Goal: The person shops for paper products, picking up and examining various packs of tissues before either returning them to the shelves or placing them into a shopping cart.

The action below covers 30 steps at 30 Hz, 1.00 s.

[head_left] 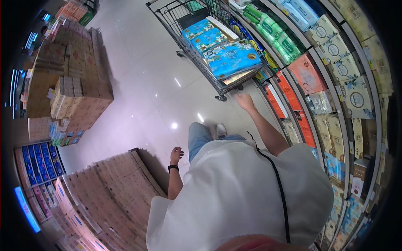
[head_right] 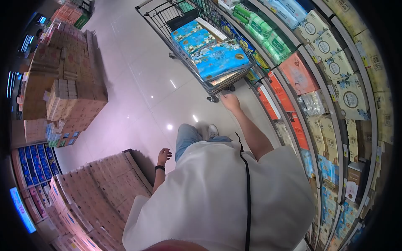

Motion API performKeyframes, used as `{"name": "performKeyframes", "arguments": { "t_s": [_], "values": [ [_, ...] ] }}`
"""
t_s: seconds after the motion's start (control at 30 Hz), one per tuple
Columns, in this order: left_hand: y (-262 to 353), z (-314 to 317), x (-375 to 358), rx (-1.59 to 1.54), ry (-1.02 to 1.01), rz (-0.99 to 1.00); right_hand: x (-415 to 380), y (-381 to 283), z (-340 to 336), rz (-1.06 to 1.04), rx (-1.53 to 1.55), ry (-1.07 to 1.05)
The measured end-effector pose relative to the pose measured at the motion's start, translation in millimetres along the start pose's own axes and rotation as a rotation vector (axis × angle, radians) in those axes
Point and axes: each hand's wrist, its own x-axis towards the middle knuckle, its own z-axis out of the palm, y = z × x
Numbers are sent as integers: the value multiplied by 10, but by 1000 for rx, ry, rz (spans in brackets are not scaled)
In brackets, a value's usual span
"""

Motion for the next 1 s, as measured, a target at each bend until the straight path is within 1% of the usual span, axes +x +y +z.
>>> {"name": "performKeyframes", "arguments": {
  "t_s": [0.03,0.1,0.13,0.17,0.23,0.3,0.33,0.37,0.4,0.43,0.47,0.5,0.53,0.57,0.6,0.63,0.67,0.73,0.77,0.8,0.83,0.9,0.93,0.97,1.0],
  "values": [
    [75,-64,158,61,-33,-30,81,-187,-17,17,3,11],
    [230,-191,492,140,-77,-64,273,-440,46,-121,6,187],
    [288,-236,647,125,-98,-91,400,-420,160,-150,-2,197],
    [351,-287,806,109,-118,-119,473,-381,260,-130,4,203],
    [432,-428,1182,87,-147,-173,493,-367,404,-165,53,144],
    [458,-680,1623,356,-253,64,446,-356,551,-104,107,244],
    [870,-708,1575,275,-147,-113,413,-318,646,-63,91,258],
    [1020,-846,1783,276,-157,-110,397,-250,717,-24,73,268],
    [1063,-1052,1976,309,-197,-25,355,-135,780,-24,-17,139],
    [1277,-1148,2046,244,-182,-44,318,-1,809,-24,-108,8],
    [1503,-1241,2109,179,-165,-62,283,128,865,119,-53,-96],
    [1683,-1358,2324,185,-179,-57,341,173,887,258,7,-192],
    [1857,-1495,2558,165,-131,-86,459,136,825,268,3,-179],
    [1996,-1638,2734,152,-84,-122,493,111,794,366,57,-53],
    [2214,-1763,2906,161,-32,20,442,66,800,472,116,69],
    [2520,-1850,3071,177,18,163,473,-22,723,406,30,205],
    [2921,-1890,3166,143,58,276,555,-99,657,443,25,295],
    [3962,-1827,3281,105,103,504,772,-268,489,316,45,476],
    [4470,-1731,3318,100,104,612,913,-475,341,261,95,525],
    [4989,-1581,3302,133,110,709,1083,-650,191,342,124,518],
    [5487,-1390,3270,160,115,806,1299,-904,31,419,54,532],
    [6340,-972,3269,293,77,905,1742,-1380,-278,368,55,579],
    [6716,-703,3228,323,28,970,2001,-1573,-428,354,-37,576],
    [7050,-416,3229,355,-19,1036,2297,-1632,-530,271,-107,594],
    [7336,-130,3330,464,-78,1165,2595,-1775,-660,240,-156,613]
  ]
}}
